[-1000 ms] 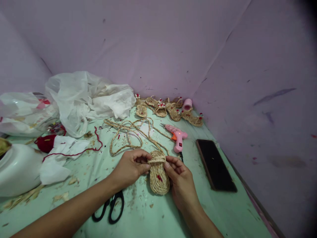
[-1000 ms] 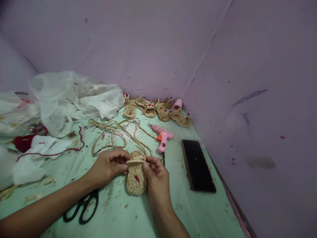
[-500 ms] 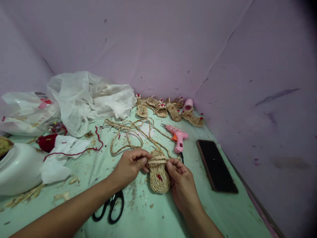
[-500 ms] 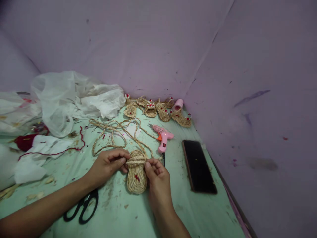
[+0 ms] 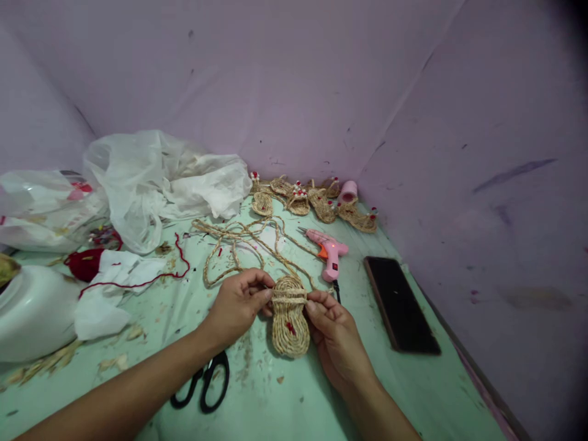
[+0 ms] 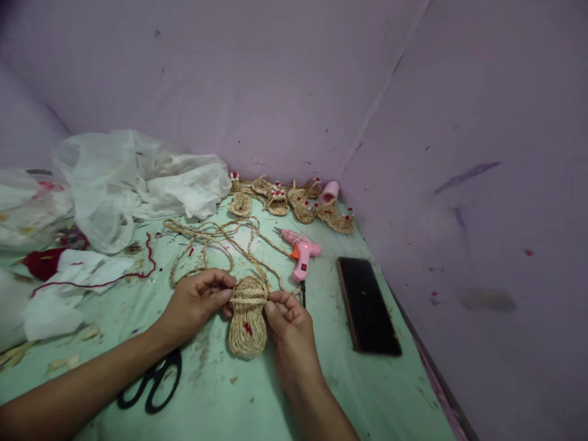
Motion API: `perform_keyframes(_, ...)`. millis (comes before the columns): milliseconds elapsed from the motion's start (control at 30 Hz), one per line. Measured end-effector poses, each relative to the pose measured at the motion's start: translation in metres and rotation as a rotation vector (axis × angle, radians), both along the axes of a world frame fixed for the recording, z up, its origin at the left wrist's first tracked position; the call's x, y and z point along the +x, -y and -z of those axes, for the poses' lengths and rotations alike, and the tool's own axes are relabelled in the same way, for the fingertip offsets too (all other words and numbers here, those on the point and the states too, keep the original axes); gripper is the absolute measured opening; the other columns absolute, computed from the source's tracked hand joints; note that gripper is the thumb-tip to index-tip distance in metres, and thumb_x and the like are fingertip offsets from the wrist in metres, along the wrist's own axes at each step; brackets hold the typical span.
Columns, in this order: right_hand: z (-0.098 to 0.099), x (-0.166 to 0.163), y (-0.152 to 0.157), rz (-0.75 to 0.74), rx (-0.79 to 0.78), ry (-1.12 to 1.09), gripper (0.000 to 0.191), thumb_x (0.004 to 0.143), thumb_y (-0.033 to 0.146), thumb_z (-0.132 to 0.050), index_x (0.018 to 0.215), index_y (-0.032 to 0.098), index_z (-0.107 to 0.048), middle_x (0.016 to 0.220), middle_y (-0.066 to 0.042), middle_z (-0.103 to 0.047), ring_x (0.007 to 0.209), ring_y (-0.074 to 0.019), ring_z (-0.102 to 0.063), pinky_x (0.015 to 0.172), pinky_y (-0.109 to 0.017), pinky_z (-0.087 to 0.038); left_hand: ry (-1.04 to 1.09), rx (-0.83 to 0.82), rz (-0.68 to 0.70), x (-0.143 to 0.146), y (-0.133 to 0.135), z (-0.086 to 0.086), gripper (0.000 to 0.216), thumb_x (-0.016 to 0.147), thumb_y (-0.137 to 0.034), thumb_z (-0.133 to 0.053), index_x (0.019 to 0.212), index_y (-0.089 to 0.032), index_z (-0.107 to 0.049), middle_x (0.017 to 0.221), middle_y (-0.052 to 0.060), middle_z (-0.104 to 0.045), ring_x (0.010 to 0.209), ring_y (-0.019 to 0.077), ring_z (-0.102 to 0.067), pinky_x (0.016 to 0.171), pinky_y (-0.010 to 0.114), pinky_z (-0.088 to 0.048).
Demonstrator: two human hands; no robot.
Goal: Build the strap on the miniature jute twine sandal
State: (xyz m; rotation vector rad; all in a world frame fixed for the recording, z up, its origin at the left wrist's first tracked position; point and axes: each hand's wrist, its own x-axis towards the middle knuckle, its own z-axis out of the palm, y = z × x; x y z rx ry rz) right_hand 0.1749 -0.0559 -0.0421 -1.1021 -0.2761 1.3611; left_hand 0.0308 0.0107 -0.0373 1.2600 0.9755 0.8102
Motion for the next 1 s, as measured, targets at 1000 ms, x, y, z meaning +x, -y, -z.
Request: perform_keyframes(1000, 0.0047, 0.0012, 0.0001, -0.012, 0.044, -0.090, 0.031, 0.050, 0.019, -0.081, 0.071, 0.016, -0.058, 0.059, 0.003, -0.060, 0.051, -0.0056, -0.050, 0.050, -0.015, -0.041, 0.061, -0.014, -0.067, 0.0019, -0.0008, 0.0003, 0.013, 0.064, -0.019, -0.061, 0.073, -0.012, -0.054, 0.058, -0.004, -0.057, 0.047, 0.0076, -0.055, 0.048, 0.019, -0.047)
